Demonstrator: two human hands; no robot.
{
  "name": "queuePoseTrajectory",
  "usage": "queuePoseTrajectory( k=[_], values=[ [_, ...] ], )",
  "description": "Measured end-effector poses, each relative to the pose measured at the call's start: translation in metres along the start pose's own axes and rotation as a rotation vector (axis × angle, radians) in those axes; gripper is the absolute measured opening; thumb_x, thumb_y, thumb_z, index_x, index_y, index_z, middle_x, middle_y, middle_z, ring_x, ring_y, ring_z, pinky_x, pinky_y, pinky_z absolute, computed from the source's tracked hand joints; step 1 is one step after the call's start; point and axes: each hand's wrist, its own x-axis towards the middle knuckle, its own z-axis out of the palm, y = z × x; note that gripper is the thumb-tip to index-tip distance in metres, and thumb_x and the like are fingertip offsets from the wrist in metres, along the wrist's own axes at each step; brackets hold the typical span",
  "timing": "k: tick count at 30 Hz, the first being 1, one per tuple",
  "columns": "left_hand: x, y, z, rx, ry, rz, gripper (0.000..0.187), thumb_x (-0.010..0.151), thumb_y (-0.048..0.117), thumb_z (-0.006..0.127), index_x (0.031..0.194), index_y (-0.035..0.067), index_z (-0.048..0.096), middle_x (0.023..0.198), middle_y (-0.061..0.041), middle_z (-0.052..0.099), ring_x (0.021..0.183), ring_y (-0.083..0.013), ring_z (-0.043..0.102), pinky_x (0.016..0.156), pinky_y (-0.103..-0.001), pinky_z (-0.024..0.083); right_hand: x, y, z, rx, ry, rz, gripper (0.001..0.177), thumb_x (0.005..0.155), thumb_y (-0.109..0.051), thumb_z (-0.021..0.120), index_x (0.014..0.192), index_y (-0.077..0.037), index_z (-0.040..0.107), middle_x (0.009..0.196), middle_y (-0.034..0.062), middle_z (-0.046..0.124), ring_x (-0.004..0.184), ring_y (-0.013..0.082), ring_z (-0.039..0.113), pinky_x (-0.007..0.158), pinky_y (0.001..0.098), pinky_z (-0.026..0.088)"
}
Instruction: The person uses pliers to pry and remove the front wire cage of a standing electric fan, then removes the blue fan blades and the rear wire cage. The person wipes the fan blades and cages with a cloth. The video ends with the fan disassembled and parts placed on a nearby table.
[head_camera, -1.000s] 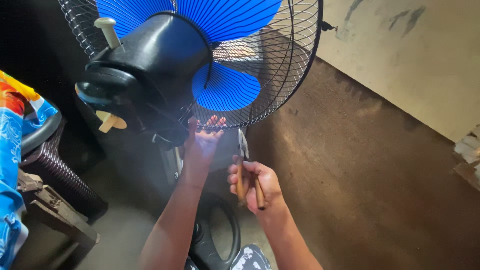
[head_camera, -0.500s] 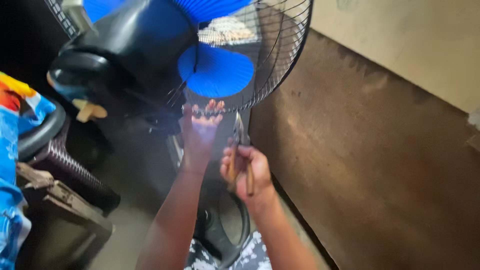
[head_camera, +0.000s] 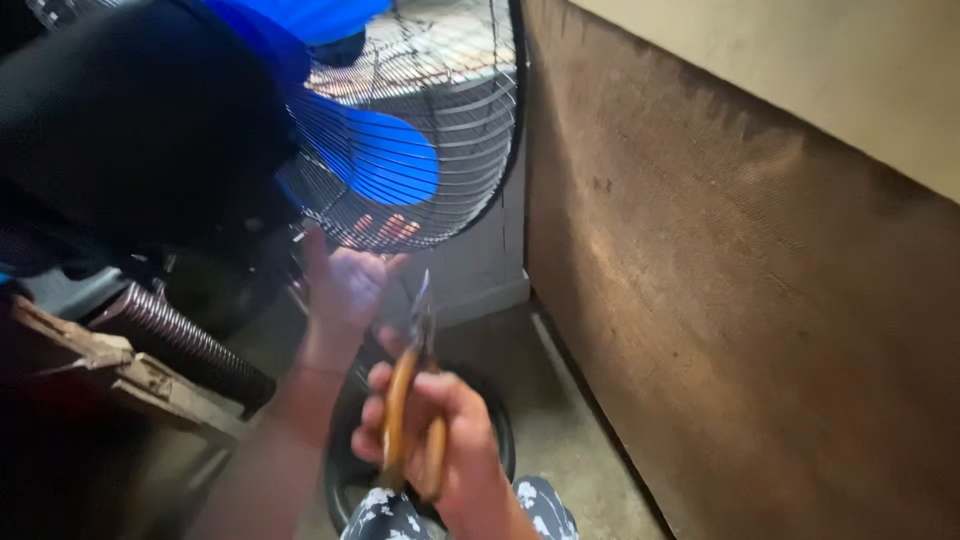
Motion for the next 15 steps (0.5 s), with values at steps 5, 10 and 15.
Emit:
queuePoseTrajectory(
  k=[5,10,15],
  values=[
    [0.000,-0.007,0.015,0.149,-0.346,0.008,0.096,0.082,0.072,0.065,0.140,-0.001,0.040,0.139,-0.027,0.053,0.133,-0.0430,0.055,0.116,-0.058,0.042,-0.029,-0.042,-0.040,-0.673,0.257,0.014,0.060,0.085,-0.005,0.047,0.145,-0.012,0.043,0.105,0.0153,0.068,0.093,0.0289,0.072,0.084,0.0462,0.061],
    [-0.022,-0.004,0.022,0.073,-0.519,-0.088,0.089,0.092,0.062,0.064,0.142,-0.009,0.046,0.131,-0.025,0.057,0.125,-0.0401,0.056,0.110,-0.058,0.045,-0.045,-0.082,-0.061,-1.406,0.305,-0.055,0.054,0.088,-0.002,0.051,0.141,-0.010,0.050,0.101,0.0093,0.070,0.090,0.0168,0.069,0.085,0.0309,0.056],
    [-0.060,-0.002,0.009,0.494,-0.492,0.023,0.061,0.109,0.039,0.062,0.152,-0.001,0.044,0.140,-0.016,0.052,0.127,-0.0299,0.050,0.105,-0.046,0.041,-0.057,-0.090,-0.053,-1.773,0.424,-0.064,0.047,0.084,-0.003,0.055,0.130,-0.009,0.058,0.090,0.0037,0.067,0.080,0.0121,0.063,0.076,0.0256,0.052]
  ],
)
